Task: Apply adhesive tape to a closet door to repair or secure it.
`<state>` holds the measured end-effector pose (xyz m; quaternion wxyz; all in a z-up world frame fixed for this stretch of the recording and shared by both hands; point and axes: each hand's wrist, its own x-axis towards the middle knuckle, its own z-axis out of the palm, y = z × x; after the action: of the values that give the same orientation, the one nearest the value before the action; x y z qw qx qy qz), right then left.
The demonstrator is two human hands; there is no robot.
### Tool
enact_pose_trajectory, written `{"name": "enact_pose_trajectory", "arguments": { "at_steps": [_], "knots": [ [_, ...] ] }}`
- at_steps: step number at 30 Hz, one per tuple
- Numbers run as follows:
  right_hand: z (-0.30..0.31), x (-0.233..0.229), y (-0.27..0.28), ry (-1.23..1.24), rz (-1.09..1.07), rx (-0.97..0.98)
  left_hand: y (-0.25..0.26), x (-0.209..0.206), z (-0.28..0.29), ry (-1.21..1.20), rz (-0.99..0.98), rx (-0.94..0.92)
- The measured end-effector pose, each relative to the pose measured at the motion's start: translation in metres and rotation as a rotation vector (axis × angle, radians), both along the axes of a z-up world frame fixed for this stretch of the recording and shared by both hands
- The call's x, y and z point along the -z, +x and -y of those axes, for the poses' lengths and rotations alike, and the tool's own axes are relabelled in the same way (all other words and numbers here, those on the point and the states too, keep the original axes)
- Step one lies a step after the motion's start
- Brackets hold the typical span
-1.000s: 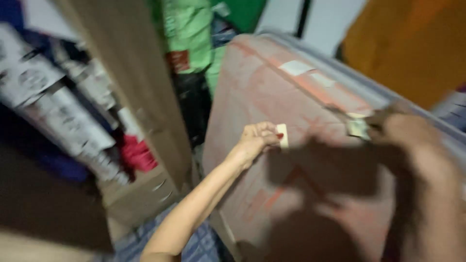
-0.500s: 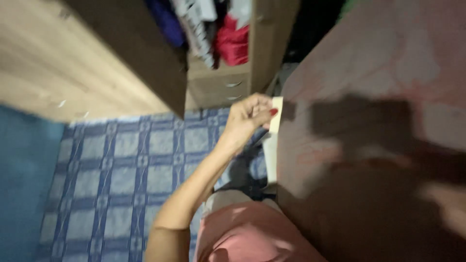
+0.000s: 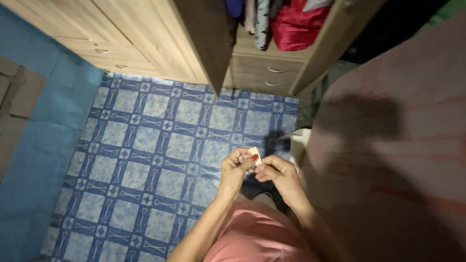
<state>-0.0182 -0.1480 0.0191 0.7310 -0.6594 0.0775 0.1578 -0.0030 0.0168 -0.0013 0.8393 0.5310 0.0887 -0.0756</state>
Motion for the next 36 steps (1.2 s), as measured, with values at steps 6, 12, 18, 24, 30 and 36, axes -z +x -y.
{"name": "enact_pose_trajectory", "arguments": {
  "at_steps": [6, 12, 18, 24, 30, 36],
  "knots": [
    [-0.028, -0.006, 0.009, 0.077, 0.051, -0.05, 0.001, -0.015, -0.027, 0.002, 0.042, -0.099],
    [-0.05, -0.007, 0.02, 0.026, 0.194, -0.153, 0.005, -0.042, -0.055, 0.04, 0.006, -0.17],
    [-0.06, -0.067, 0.044, 0.017, 0.315, -0.157, 0.0, -0.047, -0.068, 0.135, 0.071, -0.179],
    [-0.061, -0.081, 0.078, -0.018, 0.314, -0.37, 0.001, -0.061, -0.065, 0.219, 0.107, -0.248],
    [-0.05, -0.087, 0.105, -0.085, 0.267, -0.52, -0.001, -0.082, -0.055, 0.34, 0.178, -0.299],
    [-0.044, -0.101, 0.122, -0.068, 0.383, -0.721, -0.002, -0.102, -0.044, 0.37, 0.169, -0.358]
  ]
}}
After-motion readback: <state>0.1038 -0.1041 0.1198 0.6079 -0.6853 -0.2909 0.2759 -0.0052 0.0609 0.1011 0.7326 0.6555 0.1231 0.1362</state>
